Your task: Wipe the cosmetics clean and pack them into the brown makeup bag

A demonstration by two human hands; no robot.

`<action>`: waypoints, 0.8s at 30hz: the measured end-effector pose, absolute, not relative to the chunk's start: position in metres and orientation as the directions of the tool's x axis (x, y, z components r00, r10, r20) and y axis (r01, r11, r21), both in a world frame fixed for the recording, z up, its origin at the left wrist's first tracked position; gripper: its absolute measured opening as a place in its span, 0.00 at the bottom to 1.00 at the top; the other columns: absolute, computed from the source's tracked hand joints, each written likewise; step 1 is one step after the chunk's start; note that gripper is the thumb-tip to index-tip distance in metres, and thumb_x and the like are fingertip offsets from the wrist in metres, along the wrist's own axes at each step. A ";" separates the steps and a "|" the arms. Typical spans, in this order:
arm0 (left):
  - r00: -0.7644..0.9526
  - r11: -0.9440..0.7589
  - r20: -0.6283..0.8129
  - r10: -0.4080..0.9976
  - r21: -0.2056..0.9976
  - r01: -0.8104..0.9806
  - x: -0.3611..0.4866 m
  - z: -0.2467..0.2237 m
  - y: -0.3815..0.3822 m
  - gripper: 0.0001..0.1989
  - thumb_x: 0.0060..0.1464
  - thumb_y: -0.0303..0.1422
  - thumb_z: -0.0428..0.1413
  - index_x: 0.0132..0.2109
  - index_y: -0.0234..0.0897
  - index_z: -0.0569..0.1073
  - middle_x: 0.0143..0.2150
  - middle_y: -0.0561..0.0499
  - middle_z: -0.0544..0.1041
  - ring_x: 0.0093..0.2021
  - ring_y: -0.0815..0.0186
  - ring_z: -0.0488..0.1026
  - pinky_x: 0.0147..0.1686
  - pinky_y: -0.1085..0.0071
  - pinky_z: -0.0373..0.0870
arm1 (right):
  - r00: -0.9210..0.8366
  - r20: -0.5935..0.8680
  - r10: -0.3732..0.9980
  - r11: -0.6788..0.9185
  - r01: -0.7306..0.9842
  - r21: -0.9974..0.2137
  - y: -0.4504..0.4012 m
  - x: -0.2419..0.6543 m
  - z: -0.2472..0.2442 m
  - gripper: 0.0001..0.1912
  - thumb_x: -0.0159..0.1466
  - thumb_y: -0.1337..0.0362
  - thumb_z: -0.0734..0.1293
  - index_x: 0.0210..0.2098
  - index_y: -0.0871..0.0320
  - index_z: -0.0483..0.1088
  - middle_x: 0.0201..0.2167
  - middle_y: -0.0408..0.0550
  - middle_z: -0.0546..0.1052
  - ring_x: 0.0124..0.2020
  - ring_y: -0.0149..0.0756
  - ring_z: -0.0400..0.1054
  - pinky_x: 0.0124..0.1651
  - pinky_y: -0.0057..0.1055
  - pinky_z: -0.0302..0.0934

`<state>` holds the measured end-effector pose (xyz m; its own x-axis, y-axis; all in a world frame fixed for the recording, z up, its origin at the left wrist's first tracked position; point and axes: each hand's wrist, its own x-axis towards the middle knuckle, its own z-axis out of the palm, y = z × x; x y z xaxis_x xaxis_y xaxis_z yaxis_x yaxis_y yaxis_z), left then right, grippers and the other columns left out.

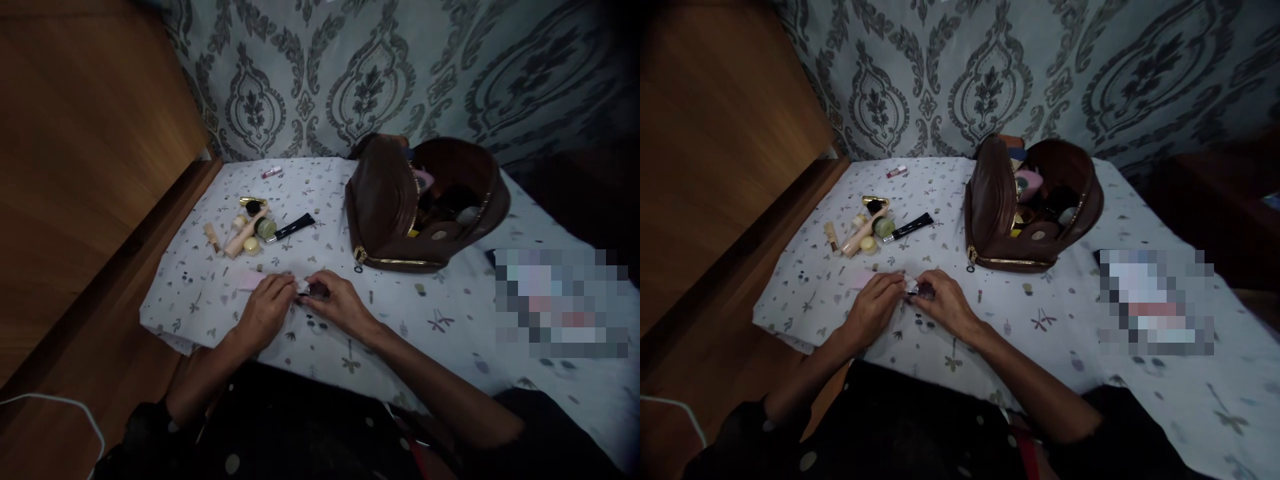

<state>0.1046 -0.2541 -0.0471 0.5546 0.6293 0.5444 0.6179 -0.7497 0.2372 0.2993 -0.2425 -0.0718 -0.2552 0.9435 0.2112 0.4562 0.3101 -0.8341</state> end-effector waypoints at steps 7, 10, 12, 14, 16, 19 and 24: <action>0.383 -0.565 0.510 0.770 0.269 0.780 0.049 -0.053 -0.244 0.09 0.65 0.27 0.50 0.47 0.35 0.74 0.46 0.42 0.79 0.48 0.56 0.75 0.50 0.54 0.74 | -0.272 0.196 0.942 0.304 0.449 -0.840 -0.246 0.298 -0.066 0.08 0.57 0.65 0.72 0.36 0.56 0.72 0.33 0.45 0.74 0.34 0.35 0.67 0.36 0.30 0.61; 0.324 -0.484 0.462 0.826 0.287 0.826 0.032 -0.056 -0.241 0.10 0.65 0.29 0.49 0.45 0.34 0.75 0.46 0.41 0.79 0.47 0.56 0.74 0.49 0.53 0.73 | -0.279 0.198 0.940 0.310 0.449 -0.838 -0.246 0.298 -0.065 0.07 0.57 0.66 0.72 0.36 0.56 0.72 0.32 0.45 0.74 0.34 0.35 0.67 0.36 0.30 0.61; 0.319 -0.473 0.459 0.829 0.273 0.838 0.028 -0.055 -0.241 0.10 0.65 0.29 0.49 0.45 0.34 0.75 0.45 0.42 0.79 0.46 0.56 0.74 0.47 0.54 0.74 | -0.275 0.200 0.940 0.309 0.445 -0.841 -0.247 0.298 -0.065 0.07 0.57 0.66 0.72 0.36 0.56 0.72 0.32 0.44 0.74 0.33 0.34 0.67 0.36 0.30 0.61; 0.343 -0.502 0.491 0.800 0.237 0.832 0.034 -0.053 -0.243 0.10 0.65 0.29 0.49 0.45 0.34 0.75 0.44 0.42 0.78 0.45 0.56 0.74 0.47 0.54 0.74 | -0.269 0.196 0.943 0.302 0.444 -0.844 -0.247 0.297 -0.064 0.08 0.57 0.66 0.72 0.37 0.57 0.73 0.32 0.44 0.74 0.33 0.34 0.67 0.36 0.30 0.60; 0.372 -0.556 0.550 0.748 0.211 0.804 0.049 -0.050 -0.249 0.10 0.65 0.28 0.49 0.48 0.34 0.74 0.45 0.42 0.78 0.46 0.57 0.73 0.47 0.56 0.75 | -0.270 0.197 0.943 0.302 0.440 -0.846 -0.247 0.297 -0.064 0.08 0.57 0.67 0.72 0.37 0.57 0.73 0.31 0.44 0.73 0.32 0.33 0.67 0.35 0.29 0.60; 0.444 -0.670 0.606 0.660 0.206 0.713 0.083 -0.048 -0.264 0.12 0.65 0.24 0.49 0.53 0.33 0.72 0.48 0.41 0.77 0.48 0.59 0.72 0.46 0.59 0.76 | -0.275 0.233 0.933 0.333 0.408 -0.850 -0.247 0.298 -0.064 0.07 0.56 0.68 0.71 0.35 0.57 0.72 0.31 0.43 0.72 0.31 0.32 0.67 0.34 0.29 0.61; 0.601 -0.796 0.588 0.541 0.126 0.593 0.113 -0.049 -0.275 0.17 0.62 0.19 0.49 0.57 0.24 0.69 0.51 0.35 0.76 0.53 0.56 0.70 0.53 0.58 0.74 | -0.275 0.288 0.917 0.378 0.371 -0.848 -0.245 0.299 -0.068 0.11 0.54 0.73 0.66 0.37 0.57 0.72 0.31 0.44 0.72 0.31 0.33 0.68 0.34 0.30 0.63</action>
